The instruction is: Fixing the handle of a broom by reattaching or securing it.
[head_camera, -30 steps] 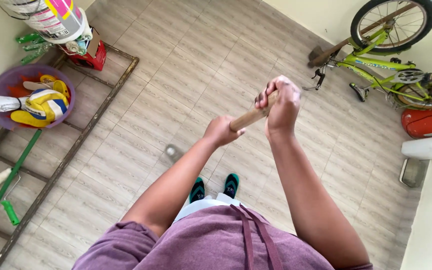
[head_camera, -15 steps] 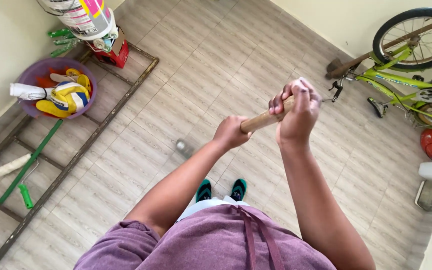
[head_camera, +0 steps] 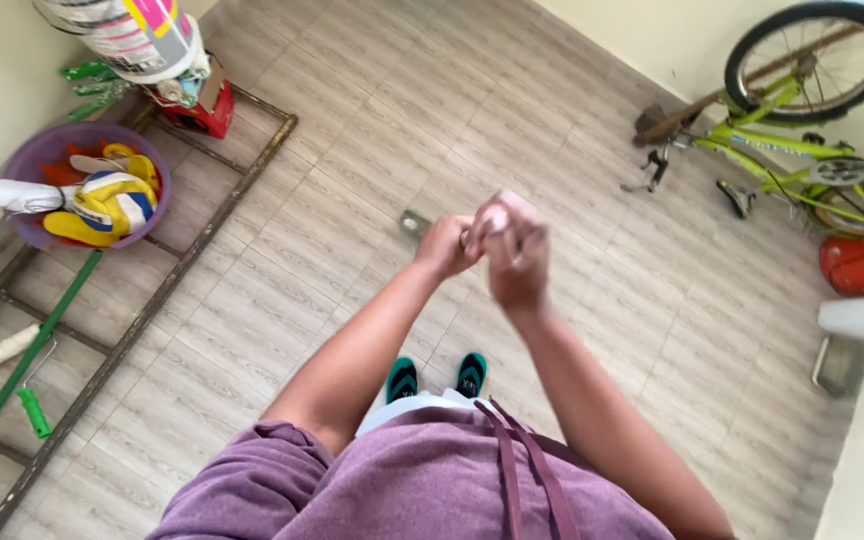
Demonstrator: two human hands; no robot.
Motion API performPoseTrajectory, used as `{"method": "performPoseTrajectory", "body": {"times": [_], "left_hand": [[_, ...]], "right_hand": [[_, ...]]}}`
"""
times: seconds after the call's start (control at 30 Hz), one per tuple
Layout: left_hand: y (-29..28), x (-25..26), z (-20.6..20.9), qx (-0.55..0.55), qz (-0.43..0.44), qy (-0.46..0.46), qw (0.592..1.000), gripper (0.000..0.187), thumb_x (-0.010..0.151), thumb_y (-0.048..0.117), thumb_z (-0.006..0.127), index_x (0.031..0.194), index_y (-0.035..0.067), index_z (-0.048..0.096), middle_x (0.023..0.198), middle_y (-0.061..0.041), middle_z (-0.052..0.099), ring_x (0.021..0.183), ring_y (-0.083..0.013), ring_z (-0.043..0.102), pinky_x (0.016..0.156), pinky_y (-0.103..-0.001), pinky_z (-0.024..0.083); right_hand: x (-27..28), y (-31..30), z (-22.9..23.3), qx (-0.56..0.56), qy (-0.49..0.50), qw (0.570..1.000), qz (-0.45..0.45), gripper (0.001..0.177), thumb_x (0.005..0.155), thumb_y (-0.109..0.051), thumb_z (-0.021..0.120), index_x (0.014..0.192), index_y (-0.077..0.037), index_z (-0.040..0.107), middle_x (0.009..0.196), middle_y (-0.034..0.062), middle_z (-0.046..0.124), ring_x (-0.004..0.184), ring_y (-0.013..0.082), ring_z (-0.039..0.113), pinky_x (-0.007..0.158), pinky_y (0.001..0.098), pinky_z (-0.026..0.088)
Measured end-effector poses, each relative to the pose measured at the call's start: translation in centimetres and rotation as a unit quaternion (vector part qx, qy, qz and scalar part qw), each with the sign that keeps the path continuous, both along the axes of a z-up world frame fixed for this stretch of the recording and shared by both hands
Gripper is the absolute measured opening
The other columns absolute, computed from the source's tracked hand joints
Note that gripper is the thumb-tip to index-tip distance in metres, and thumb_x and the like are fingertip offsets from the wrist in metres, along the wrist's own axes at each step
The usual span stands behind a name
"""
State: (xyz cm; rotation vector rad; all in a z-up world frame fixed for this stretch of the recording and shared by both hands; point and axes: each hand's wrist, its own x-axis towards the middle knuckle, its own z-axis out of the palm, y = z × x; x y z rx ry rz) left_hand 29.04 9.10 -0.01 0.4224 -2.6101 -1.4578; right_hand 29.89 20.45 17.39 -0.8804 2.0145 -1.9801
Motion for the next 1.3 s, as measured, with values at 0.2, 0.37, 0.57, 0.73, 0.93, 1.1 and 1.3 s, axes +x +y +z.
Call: {"method": "performPoseTrajectory", "body": {"times": [0.2, 0.37, 0.57, 0.73, 0.93, 1.1, 1.3], "left_hand": [[-0.3, -0.1, 4.1, -0.079, -0.08, -0.022, 0.993, 0.015, 0.077, 0.023, 0.071, 0.089, 0.018, 0.078, 0.088, -0.015, 0.074, 0.086, -0.0381, 0.069, 0.078, -0.047, 0.057], [-1.2, 4.6, 1.5, -0.032, -0.031, -0.076, 0.996, 0.017, 0.079, 0.025, 0.071, 0.092, 0.015, 0.076, 0.091, -0.016, 0.073, 0.087, -0.0377, 0.07, 0.076, -0.046, 0.057], [-3.2, 6.6, 0.4, -0.033, -0.001, -0.072, 0.997, 0.014, 0.078, 0.021, 0.07, 0.09, 0.015, 0.075, 0.087, -0.016, 0.074, 0.085, -0.0372, 0.07, 0.075, -0.046, 0.057], [-5.8, 3.9, 5.7, -0.048, 0.027, 0.004, 0.998, 0.01, 0.08, 0.022, 0.073, 0.087, 0.015, 0.074, 0.087, -0.016, 0.073, 0.084, -0.0384, 0.07, 0.073, -0.046, 0.057], [-9.1, -1.3, 5.1, -0.079, 0.04, 0.104, 0.991, 0.017, 0.074, 0.02, 0.075, 0.089, 0.013, 0.071, 0.084, -0.015, 0.072, 0.081, -0.0385, 0.069, 0.067, -0.046, 0.056], [-15.5, -7.6, -8.3, 0.544, 0.044, 0.132, 0.827, 0.023, 0.092, 0.026, 0.067, 0.098, 0.006, 0.075, 0.088, -0.007, 0.073, 0.077, -0.0163, 0.068, 0.068, -0.032, 0.054], [-20.8, -12.6, 0.9, -0.05, 0.062, -0.073, 0.994, 0.024, 0.076, 0.026, 0.076, 0.091, 0.008, 0.073, 0.079, -0.01, 0.075, 0.071, -0.0218, 0.074, 0.069, -0.034, 0.06]], "right_hand": [[-5.8, 0.5, 4.0, -0.123, -0.169, 0.977, -0.046, 0.024, 0.103, -0.015, 0.047, 0.08, -0.006, 0.049, 0.071, 0.006, 0.051, 0.055, 0.0161, 0.051, 0.059, 0.0349, 0.052], [-6.0, -1.0, -0.6, -0.152, -0.228, 0.96, -0.055, 0.028, 0.101, -0.018, 0.046, 0.077, -0.006, 0.047, 0.067, 0.0062, 0.046, 0.054, 0.0175, 0.048, 0.055, 0.0371, 0.047], [-5.2, -3.0, -1.9, -0.16, -0.263, 0.951, -0.033, 0.025, 0.1, -0.017, 0.047, 0.078, -0.004, 0.048, 0.067, 0.0066, 0.046, 0.056, 0.018, 0.048, 0.057, 0.0377, 0.047], [-5.4, -6.1, 4.6, -0.207, -0.238, 0.949, -0.015, 0.022, 0.1, -0.016, 0.048, 0.08, -0.006, 0.048, 0.074, 0.0051, 0.051, 0.056, 0.0163, 0.049, 0.056, 0.0363, 0.047], [-5.9, -9.0, 4.2, -0.161, -0.083, 0.983, 0.04, 0.027, 0.105, -0.013, 0.05, 0.08, -0.003, 0.052, 0.073, 0.0073, 0.052, 0.058, 0.0144, 0.054, 0.055, 0.0306, 0.046], [-7.2, -13.7, -1.6, -0.01, -0.006, 0.995, 0.095, 0.022, 0.099, -0.011, 0.048, 0.084, 0.001, 0.058, 0.067, 0.0049, 0.057, 0.061, 0.0121, 0.055, 0.055, 0.0263, 0.044], [-16.5, -20.1, 1.3, -0.094, -0.017, 0.987, 0.132, 0.029, 0.104, -0.012, 0.05, 0.077, -0.002, 0.049, 0.071, 0.0063, 0.057, 0.061, 0.0115, 0.056, 0.057, 0.0274, 0.046]]}}
